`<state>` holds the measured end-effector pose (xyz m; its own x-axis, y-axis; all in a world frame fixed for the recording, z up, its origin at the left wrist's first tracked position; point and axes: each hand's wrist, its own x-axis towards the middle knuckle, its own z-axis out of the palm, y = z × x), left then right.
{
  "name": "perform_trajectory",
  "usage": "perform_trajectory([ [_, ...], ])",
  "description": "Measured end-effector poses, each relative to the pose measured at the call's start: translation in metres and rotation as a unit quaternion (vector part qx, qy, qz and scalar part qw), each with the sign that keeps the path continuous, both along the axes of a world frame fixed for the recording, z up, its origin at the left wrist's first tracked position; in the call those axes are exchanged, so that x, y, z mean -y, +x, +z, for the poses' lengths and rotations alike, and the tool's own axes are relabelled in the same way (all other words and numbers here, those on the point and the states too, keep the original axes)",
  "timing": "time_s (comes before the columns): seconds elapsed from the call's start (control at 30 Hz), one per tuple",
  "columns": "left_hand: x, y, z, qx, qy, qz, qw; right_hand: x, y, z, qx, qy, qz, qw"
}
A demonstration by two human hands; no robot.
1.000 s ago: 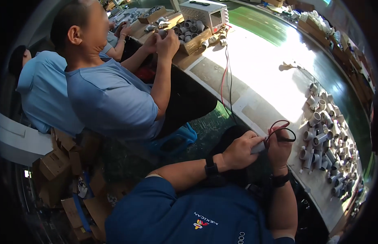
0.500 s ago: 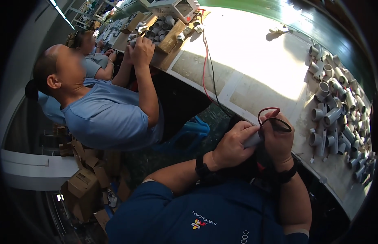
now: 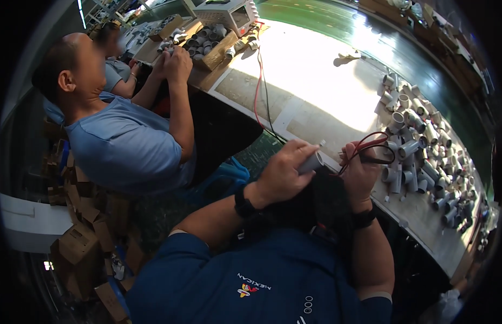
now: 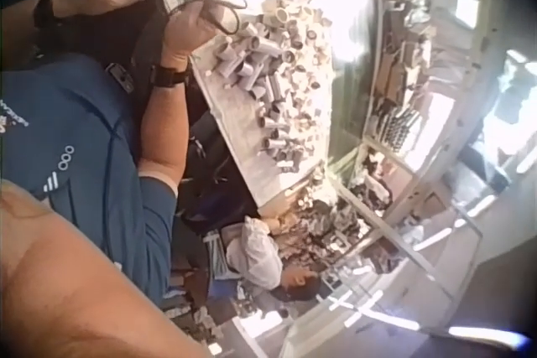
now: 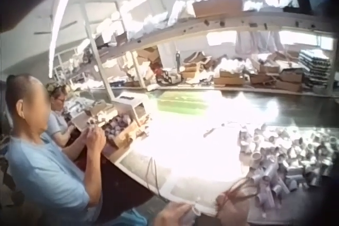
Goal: The person tests electrical components by picking up a grey plastic part, touching its wires with multimeter probes, and then placing it onto a pile. This process is repeated for several parts while other workers perform similar tasks nearby.
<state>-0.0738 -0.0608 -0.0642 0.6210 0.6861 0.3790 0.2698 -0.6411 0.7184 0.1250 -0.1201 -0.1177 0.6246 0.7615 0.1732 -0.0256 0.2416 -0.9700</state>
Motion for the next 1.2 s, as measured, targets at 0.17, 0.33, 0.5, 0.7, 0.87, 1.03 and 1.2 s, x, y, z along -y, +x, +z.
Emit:
perform_trajectory([
  [0.17,-0.119,-0.019,0.026,-0.009,0.136,0.131,0.982,0.036,0.034,0.012,0.080,-0.024,-0.072,0.994],
  [0.33,-0.256,-0.056,-0.015,-0.169,0.178,0.322,0.914,0.065,0.044,0.005,0.227,-0.013,-0.121,0.966],
  [0.5,-0.278,-0.019,-0.030,-0.239,0.195,0.304,0.902,0.081,0.025,0.026,0.176,-0.007,-0.083,0.981],
  [0.7,-0.148,0.136,0.030,-0.109,0.125,-0.120,0.979,0.101,0.032,0.036,0.244,0.007,-0.106,0.964],
  [0.87,-0.143,0.240,-0.010,-0.092,0.186,-0.183,0.961,0.110,0.033,0.041,0.262,0.001,-0.117,0.958],
  [1.03,-0.140,0.289,-0.020,-0.169,0.103,-0.161,0.967,0.121,0.033,0.043,0.232,-0.021,-0.123,0.965],
  [1.2,-0.138,0.263,-0.014,-0.212,0.097,-0.116,0.965,0.118,0.033,0.043,0.207,-0.011,-0.110,0.972],
])
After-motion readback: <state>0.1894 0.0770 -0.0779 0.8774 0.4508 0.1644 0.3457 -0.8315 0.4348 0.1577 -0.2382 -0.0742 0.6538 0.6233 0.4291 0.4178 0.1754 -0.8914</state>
